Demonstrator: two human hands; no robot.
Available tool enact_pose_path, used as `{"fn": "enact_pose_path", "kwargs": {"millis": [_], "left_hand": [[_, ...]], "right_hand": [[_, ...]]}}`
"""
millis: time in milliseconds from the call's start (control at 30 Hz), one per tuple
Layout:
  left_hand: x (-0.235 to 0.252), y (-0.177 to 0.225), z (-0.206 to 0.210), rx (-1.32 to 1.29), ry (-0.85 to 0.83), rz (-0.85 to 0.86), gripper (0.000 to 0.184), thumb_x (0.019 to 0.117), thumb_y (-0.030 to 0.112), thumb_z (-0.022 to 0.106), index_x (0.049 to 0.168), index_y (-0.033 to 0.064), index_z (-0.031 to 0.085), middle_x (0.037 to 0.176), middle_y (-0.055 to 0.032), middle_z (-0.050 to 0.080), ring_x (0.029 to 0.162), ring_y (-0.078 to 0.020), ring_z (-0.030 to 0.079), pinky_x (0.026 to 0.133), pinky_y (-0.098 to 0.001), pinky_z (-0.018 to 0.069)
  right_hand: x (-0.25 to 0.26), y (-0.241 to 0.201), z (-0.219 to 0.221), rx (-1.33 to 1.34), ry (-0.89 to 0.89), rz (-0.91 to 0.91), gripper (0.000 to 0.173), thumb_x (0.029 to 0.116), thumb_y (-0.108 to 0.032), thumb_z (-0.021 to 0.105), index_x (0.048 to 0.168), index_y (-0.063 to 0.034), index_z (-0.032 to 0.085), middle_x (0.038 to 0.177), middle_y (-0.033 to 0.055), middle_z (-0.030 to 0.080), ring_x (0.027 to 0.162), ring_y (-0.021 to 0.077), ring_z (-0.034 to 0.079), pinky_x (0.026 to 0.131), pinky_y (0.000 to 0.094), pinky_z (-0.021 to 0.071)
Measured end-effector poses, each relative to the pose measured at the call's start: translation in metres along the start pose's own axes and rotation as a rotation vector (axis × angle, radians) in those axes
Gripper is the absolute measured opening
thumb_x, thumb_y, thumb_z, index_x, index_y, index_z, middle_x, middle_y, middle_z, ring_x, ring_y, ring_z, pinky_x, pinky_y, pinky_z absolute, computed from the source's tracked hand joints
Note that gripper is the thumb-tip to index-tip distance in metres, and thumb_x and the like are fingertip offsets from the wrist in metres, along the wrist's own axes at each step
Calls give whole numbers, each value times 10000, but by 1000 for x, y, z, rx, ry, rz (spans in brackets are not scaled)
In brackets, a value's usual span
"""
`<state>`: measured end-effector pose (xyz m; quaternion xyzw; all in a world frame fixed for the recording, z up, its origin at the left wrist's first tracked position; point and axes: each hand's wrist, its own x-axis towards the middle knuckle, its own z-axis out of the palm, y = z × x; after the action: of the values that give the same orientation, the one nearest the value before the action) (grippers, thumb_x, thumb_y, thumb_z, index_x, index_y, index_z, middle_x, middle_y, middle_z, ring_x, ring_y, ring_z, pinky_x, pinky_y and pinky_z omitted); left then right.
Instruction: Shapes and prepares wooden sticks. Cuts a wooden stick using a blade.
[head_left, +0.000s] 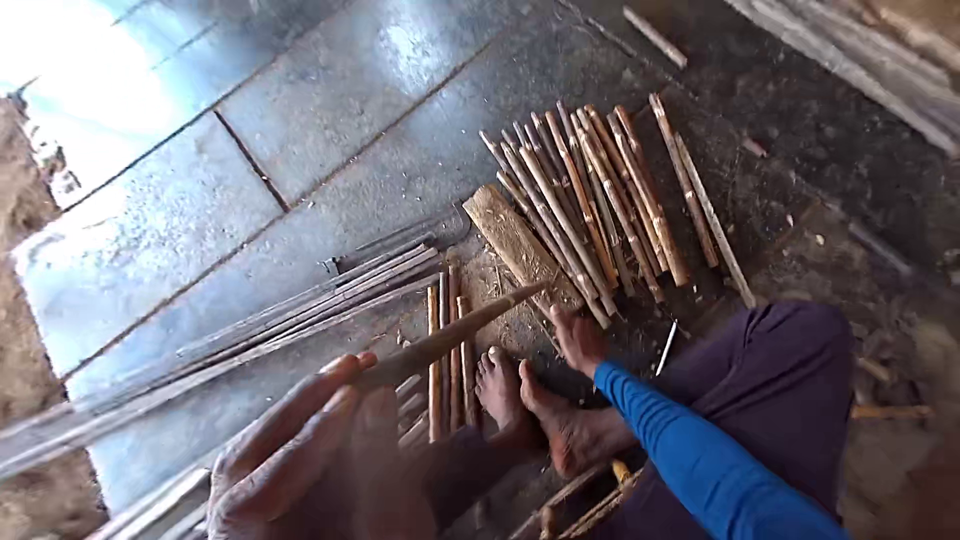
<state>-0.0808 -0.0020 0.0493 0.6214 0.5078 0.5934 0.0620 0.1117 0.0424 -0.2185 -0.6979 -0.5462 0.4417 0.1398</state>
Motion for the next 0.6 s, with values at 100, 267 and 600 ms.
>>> {"fn": "enact_pose_path", "kwargs": {"millis": [100,267,600], "left_hand": [[-10,8,2,52,-20,3,132,963,122,712,1086,168,726,1193,-35,737,1107,-263,717,939,-424,624],[-8,13,12,7,-31,-9,166,952,113,724,1103,179,737,1193,-50,754,1101,-273,731,929,-423,642],[-9,24,8,105,-53,-97,68,991,129,651,1005,155,712,1252,-16,736,993,-145,756,798,-266,646]], "right_hand": [[-10,11,7,-79,69,-113,791,1061,-639,131,930,-94,689,742,129,669,720,314,697,637,551,565],[10,6,1,35,104,-160,723,1077,-537,202,842,-60,691,705,87,641,688,233,656,681,490,564],[3,31,8,-76,74,104,792,1087,-588,177,853,-51,709,739,129,663,717,290,671,676,540,555]]}}
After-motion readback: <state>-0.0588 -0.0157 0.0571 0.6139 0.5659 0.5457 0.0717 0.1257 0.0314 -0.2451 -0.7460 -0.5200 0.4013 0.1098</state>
